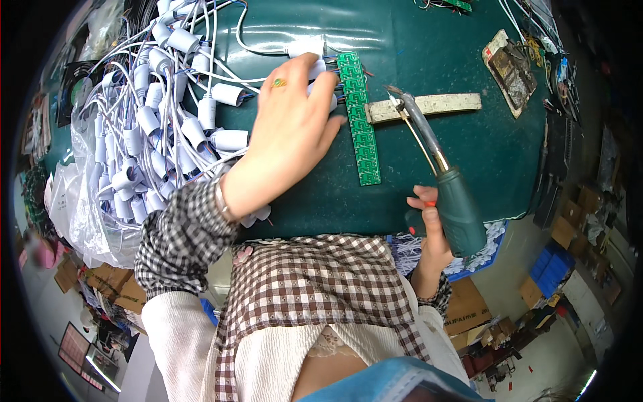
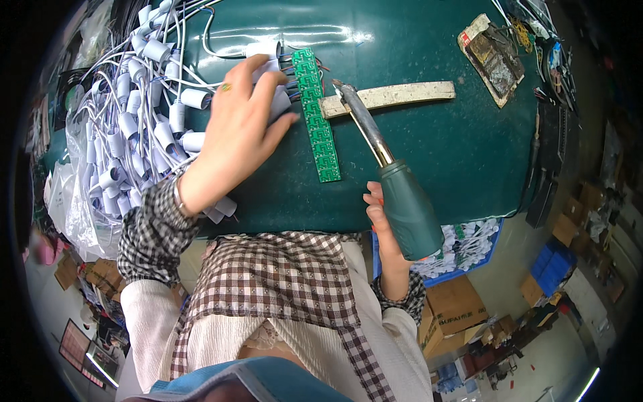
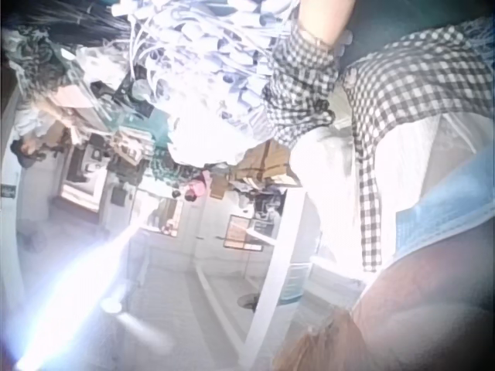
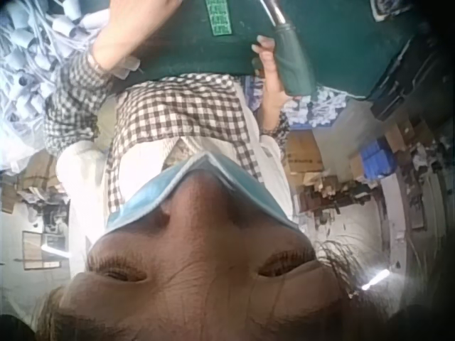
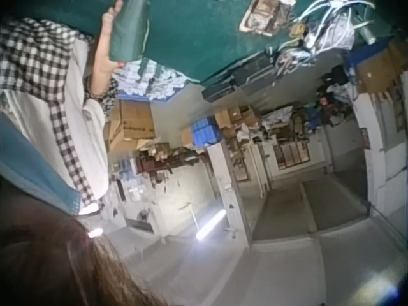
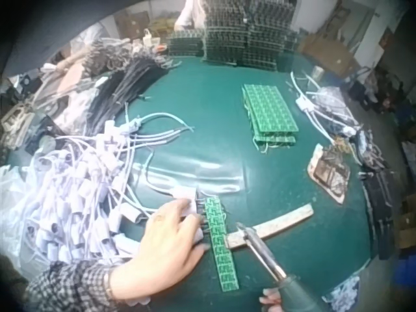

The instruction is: The person assembles LED light components by soldering wires from lamp holders to a circuit board with a soldering iron.

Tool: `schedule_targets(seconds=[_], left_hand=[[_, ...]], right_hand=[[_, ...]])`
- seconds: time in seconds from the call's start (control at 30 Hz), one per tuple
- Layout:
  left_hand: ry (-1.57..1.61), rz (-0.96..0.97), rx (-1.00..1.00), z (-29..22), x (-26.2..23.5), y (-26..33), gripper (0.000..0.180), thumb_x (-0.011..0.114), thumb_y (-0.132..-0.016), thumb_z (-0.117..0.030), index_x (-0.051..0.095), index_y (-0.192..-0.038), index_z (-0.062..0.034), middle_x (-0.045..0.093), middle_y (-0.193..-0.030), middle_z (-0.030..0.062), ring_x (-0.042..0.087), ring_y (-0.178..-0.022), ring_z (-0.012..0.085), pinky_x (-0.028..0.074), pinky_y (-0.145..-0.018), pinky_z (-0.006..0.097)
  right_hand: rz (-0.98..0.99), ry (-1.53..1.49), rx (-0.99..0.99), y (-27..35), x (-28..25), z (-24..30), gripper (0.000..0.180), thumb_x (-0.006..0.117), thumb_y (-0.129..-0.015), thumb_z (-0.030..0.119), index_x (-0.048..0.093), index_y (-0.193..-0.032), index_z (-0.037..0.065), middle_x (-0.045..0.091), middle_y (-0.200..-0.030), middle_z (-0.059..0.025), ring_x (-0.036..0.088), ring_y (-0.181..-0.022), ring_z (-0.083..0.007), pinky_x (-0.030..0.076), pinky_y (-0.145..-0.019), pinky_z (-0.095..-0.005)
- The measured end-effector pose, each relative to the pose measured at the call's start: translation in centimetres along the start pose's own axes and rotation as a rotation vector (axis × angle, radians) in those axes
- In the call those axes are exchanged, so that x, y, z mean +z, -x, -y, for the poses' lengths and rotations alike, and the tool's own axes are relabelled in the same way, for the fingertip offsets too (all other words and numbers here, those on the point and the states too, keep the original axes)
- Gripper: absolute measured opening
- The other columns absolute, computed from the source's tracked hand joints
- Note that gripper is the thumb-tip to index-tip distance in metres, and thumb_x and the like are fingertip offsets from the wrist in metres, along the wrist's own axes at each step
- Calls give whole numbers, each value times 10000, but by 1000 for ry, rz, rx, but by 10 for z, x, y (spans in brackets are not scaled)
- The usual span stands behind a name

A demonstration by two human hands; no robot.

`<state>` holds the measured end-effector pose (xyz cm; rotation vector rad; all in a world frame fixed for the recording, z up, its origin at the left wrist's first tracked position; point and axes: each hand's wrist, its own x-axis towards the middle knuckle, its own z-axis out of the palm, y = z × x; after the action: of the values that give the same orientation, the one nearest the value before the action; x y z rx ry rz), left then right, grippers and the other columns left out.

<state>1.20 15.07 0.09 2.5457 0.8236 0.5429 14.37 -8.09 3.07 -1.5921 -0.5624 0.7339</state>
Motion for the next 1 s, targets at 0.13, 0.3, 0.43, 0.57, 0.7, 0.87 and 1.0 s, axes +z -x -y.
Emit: schedule_targets(seconds=[0.13, 0.3, 0.43, 0.57, 0.7, 0.87, 1.0], left_hand=[[-173, 280, -80, 2, -42, 20, 326, 779, -785, -107, 589, -1037, -24, 551, -1118, 159, 571, -1010, 360, 475, -813, 464], [-120, 353, -12, 23, -41, 28, 128, 682, -824, -20, 573, -892, -11, 541, -927, 126, 627, -760, 347, 509, -663, 453], [-245, 215, 19, 12, -51, 5, 128, 621, -798, 10, 582, -919, -5, 540, -958, 128, 632, -806, 342, 521, -692, 446], [-304, 77, 135, 10, -44, -19, 156, 580, -792, 46, 579, -940, -3, 543, -1006, 124, 616, -920, 333, 526, -756, 429], [-139, 247, 174, 53, -30, -51, 204, 550, -867, 24, 588, -1067, 13, 553, -1076, 220, 628, -907, 383, 517, -745, 419], [-9, 115, 154, 68, -32, -33, 209, 587, -839, -16, 616, -1046, -22, 574, -1068, 169, 618, -880, 359, 523, -741, 435], [70, 331, 109, 28, -104, 20, 382, 710, -762, 59, 657, -1121, -59, 632, -1121, 103, 644, -1005, 369, 537, -820, 442]], right_hand=[[-31, -34, -59, -2, 1, 2, 362, 691, -915, -26, 587, -1253, -106, 687, -1101, -215, 698, -1022, -289, 627, -835, -406], [-33, -31, -109, -10, 1, 2, 303, 681, -920, -34, 606, -1203, -113, 684, -1056, -204, 701, -1004, -306, 643, -805, -412], [-45, 3, -172, -10, -1, 1, 280, 672, -927, -32, 606, -1186, -117, 680, -1034, -196, 706, -978, -309, 652, -773, -406], [-50, 21, -175, -8, -3, -1, 275, 665, -935, -20, 603, -1183, -120, 677, -1027, -194, 707, -970, -305, 657, -758, -399], [-56, 26, -168, -5, -2, -1, 268, 667, -938, -4, 605, -1173, -118, 676, -1020, -191, 706, -969, -303, 657, -755, -395], [-85, 11, -200, -6, -4, -1, 247, 667, -950, 38, 619, -1138, -115, 686, -1031, -216, 713, -914, -284, 652, -732, -382], [-183, 48, -201, -7, -10, 2, 245, 678, -944, 71, 636, -1086, -124, 686, -982, -210, 714, -845, -289, 656, -707, -371]])
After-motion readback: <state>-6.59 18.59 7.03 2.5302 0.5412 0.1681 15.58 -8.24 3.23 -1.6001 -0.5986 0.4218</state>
